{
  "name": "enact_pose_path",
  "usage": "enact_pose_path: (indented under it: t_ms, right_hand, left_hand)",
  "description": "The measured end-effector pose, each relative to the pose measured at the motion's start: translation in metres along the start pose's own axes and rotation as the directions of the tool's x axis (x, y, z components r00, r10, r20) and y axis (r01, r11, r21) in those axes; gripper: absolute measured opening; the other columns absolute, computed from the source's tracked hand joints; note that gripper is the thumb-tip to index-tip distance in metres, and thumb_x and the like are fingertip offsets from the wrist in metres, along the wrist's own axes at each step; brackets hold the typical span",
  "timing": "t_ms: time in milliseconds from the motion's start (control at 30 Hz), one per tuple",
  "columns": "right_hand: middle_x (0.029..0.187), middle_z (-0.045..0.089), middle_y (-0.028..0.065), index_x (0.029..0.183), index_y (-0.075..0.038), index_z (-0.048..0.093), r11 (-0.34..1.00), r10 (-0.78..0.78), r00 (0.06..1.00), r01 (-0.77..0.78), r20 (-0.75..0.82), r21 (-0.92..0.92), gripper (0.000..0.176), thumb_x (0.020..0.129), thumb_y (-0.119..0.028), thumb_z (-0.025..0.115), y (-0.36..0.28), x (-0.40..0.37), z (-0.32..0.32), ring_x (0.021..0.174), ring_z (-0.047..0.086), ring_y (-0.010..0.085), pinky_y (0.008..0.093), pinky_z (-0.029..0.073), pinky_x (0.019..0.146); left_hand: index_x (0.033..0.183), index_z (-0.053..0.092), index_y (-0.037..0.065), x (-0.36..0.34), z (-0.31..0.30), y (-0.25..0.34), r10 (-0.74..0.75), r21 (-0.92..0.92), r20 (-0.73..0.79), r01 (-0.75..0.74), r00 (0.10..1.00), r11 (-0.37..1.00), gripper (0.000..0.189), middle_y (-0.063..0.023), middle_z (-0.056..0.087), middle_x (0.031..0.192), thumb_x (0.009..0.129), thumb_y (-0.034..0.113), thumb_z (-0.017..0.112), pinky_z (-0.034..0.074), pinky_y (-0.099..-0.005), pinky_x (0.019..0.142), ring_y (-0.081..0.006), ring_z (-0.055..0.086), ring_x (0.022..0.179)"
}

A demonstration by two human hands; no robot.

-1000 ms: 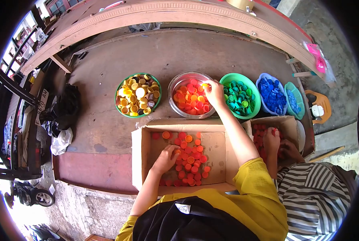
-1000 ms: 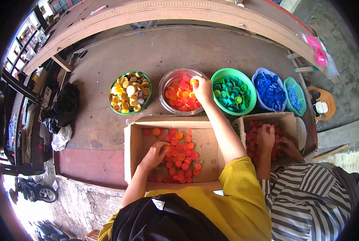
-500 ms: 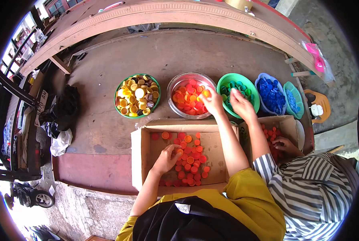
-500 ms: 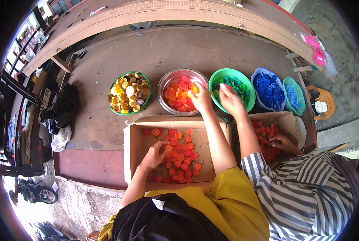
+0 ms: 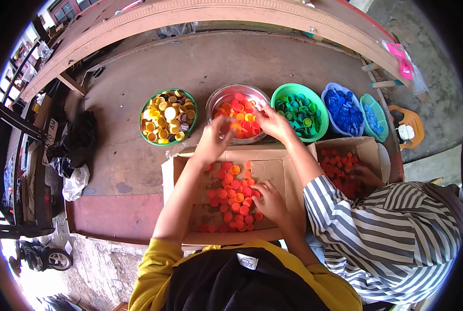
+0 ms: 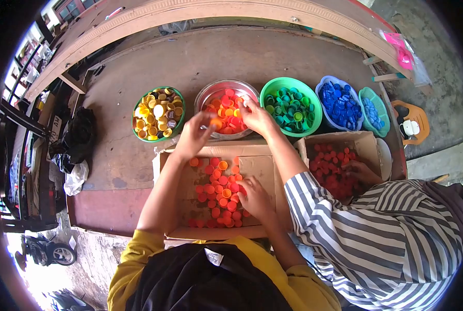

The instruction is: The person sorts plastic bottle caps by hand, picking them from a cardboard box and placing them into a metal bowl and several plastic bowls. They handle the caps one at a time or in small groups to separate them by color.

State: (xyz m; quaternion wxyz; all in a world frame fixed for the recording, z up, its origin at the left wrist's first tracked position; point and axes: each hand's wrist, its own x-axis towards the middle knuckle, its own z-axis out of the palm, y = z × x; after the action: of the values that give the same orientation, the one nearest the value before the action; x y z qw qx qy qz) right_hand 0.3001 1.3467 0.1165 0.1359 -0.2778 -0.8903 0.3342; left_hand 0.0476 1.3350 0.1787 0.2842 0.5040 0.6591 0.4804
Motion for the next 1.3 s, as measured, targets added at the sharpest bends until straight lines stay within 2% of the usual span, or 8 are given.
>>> enact_pose_path:
  t_ms: [200,333,500,600,667,800,933,1300]
  right_hand:
    - [0.118,0.041,0.0173,0.121,-0.012,0.042,0.985,0.025,0.983,0.006,0.183,-0.171,0.058,0.069,-0.019,0.067,0.018,-0.008,0.019,0.105,0.047,0.0319,0.04,0.044,0.084]
    - [0.126,0.034,0.0189,0.13,-0.009,0.032,0.961,-0.022,0.976,0.08,0.217,-0.265,0.072,0.069,-0.025,0.067,0.023,0.009,0.03,0.112,0.041,0.0341,0.0427,0.044,0.084]
    - [0.132,0.027,0.0226,0.132,-0.005,0.026,0.906,0.132,0.969,-0.032,0.21,-0.422,0.071,0.076,-0.033,0.06,0.025,0.052,0.049,0.119,0.036,0.0343,0.0447,0.037,0.092]
    - [0.138,0.017,0.0252,0.136,-0.004,0.017,0.84,0.27,0.923,-0.086,0.274,-0.536,0.076,0.079,-0.036,0.056,0.005,0.056,0.059,0.126,0.025,0.0367,0.0495,0.025,0.099]
    - [0.139,0.015,0.0249,0.136,-0.004,0.014,0.815,0.256,0.919,-0.037,0.302,-0.578,0.076,0.08,-0.034,0.055,0.0,0.048,0.065,0.128,0.021,0.0375,0.0511,0.024,0.1]
    - [0.131,0.028,0.0256,0.133,-0.002,0.02,0.946,0.051,0.944,0.059,0.327,-0.318,0.072,0.076,-0.024,0.06,0.008,0.042,0.064,0.121,0.032,0.0379,0.0487,0.028,0.098]
    - [0.121,0.037,0.0202,0.131,-0.003,0.025,0.936,-0.105,0.994,0.094,-0.014,-0.34,0.071,0.072,-0.017,0.063,0.031,0.054,0.063,0.109,0.042,0.0333,0.0444,0.04,0.086]
    - [0.11,0.04,0.0183,0.118,-0.009,0.04,0.962,0.078,0.99,-0.043,0.118,-0.271,0.062,0.062,-0.011,0.068,0.023,0.071,0.074,0.101,0.046,0.0369,0.0427,0.045,0.079]
  left_hand:
    - [0.13,0.027,0.003,0.021,0.02,-0.024,0.267,0.237,-0.164,-0.225,0.95,0.945,0.064,-0.0234,0.032,0.129,0.078,0.016,0.061,0.031,-0.0406,0.1,-0.0358,0.031,0.122]
    - [0.122,0.038,0.002,-0.03,0.01,-0.007,0.314,0.283,-0.231,-0.245,0.921,0.927,0.05,-0.0155,0.04,0.123,0.078,0.01,0.061,0.046,-0.0331,0.082,-0.0269,0.046,0.11]
    - [0.114,0.041,0.0,-0.102,0.017,-0.021,-0.203,0.003,0.003,0.203,0.979,0.979,0.042,-0.0203,0.04,0.116,0.077,0.005,0.059,0.038,-0.0393,0.092,-0.0347,0.041,0.112]
    - [0.12,0.033,-0.002,-0.13,0.04,-0.08,-0.074,0.317,-0.186,0.131,0.98,0.939,0.051,-0.024,0.033,0.123,0.077,0.006,0.059,0.037,-0.041,0.094,-0.039,0.038,0.114]
    - [0.128,0.024,0.0,-0.133,0.043,-0.087,-0.255,0.334,-0.221,0.319,0.941,0.887,0.059,-0.0273,0.023,0.131,0.079,0.011,0.056,0.03,-0.0417,0.1,-0.0415,0.029,0.12]
    - [0.129,0.022,-0.001,-0.132,0.045,-0.111,-0.235,0.437,-0.256,0.329,0.938,0.837,0.062,-0.0295,0.021,0.131,0.079,0.012,0.055,0.028,-0.0436,0.101,-0.0435,0.026,0.121]
    - [0.129,0.022,-0.002,-0.128,0.048,-0.112,-0.25,0.464,-0.195,0.314,0.948,0.829,0.064,-0.0283,0.025,0.128,0.078,0.013,0.057,0.027,-0.0462,0.1,-0.0437,0.029,0.118]
    - [0.116,0.034,0.004,-0.117,0.068,-0.091,-0.079,0.36,-0.057,0.094,0.995,0.928,0.061,-0.0218,0.026,0.125,0.068,0.017,0.069,0.034,-0.0445,0.096,-0.0431,0.033,0.114]
